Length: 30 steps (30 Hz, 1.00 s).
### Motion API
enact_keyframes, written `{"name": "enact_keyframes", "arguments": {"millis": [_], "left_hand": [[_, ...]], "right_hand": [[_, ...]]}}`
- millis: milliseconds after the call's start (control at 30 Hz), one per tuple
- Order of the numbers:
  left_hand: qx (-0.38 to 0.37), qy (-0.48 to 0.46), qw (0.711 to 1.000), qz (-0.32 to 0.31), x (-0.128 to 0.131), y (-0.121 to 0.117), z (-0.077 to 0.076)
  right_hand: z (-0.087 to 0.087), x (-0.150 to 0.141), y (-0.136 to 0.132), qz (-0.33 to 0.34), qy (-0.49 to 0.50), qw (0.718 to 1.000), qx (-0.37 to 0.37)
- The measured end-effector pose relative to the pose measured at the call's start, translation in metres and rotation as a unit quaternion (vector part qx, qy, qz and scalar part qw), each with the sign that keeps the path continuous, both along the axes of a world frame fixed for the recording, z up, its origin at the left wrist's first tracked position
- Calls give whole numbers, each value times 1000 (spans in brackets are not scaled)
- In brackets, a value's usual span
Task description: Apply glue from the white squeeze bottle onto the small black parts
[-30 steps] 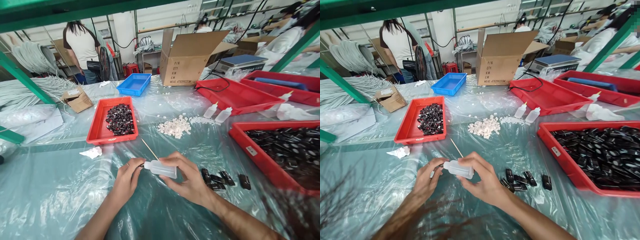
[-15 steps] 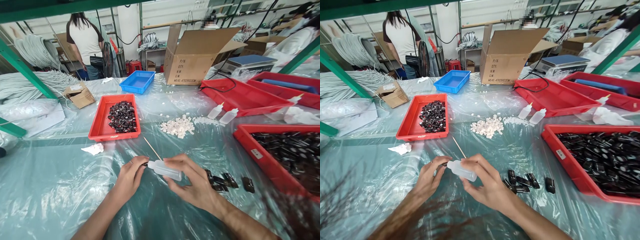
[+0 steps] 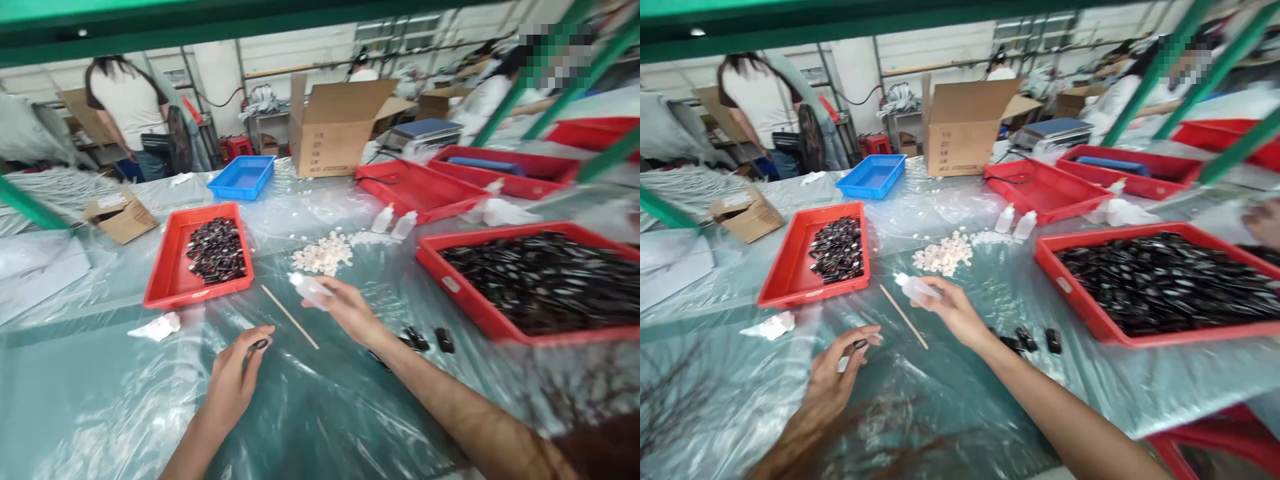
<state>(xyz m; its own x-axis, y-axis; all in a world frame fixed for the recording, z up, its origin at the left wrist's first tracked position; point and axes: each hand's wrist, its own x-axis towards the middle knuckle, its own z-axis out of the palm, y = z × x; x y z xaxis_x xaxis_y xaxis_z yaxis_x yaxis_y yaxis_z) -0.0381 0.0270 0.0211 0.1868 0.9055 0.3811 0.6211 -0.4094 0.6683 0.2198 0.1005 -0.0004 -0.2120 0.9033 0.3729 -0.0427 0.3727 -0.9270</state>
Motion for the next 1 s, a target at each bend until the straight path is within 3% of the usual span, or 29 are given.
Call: {"name": "enact_keyframes", "arguments": {"millis": [133, 267, 433, 533, 633, 833, 1000], "left_hand": [[14, 2, 999, 38, 0, 8, 0], [11, 4, 998, 67, 3, 14, 3], [3, -21, 999, 34, 6, 7, -1], [39, -77, 996, 38, 4, 3, -4], [59, -76, 994, 42, -1, 0, -1], [6, -22, 999, 24, 0, -2, 12], [-8, -59, 998, 27, 3, 5, 7]], "right_hand": [[-6, 2, 10, -82, -100, 990, 55], [2, 3, 7, -133, -171, 971, 98], [14, 4, -4, -81, -168, 973, 132], [21, 0, -16, -30, -132, 979, 155], [30, -6, -33, 3, -105, 976, 192], [32, -12, -48, -17, -88, 969, 231], [29, -7, -41, -32, -122, 961, 247]]}}
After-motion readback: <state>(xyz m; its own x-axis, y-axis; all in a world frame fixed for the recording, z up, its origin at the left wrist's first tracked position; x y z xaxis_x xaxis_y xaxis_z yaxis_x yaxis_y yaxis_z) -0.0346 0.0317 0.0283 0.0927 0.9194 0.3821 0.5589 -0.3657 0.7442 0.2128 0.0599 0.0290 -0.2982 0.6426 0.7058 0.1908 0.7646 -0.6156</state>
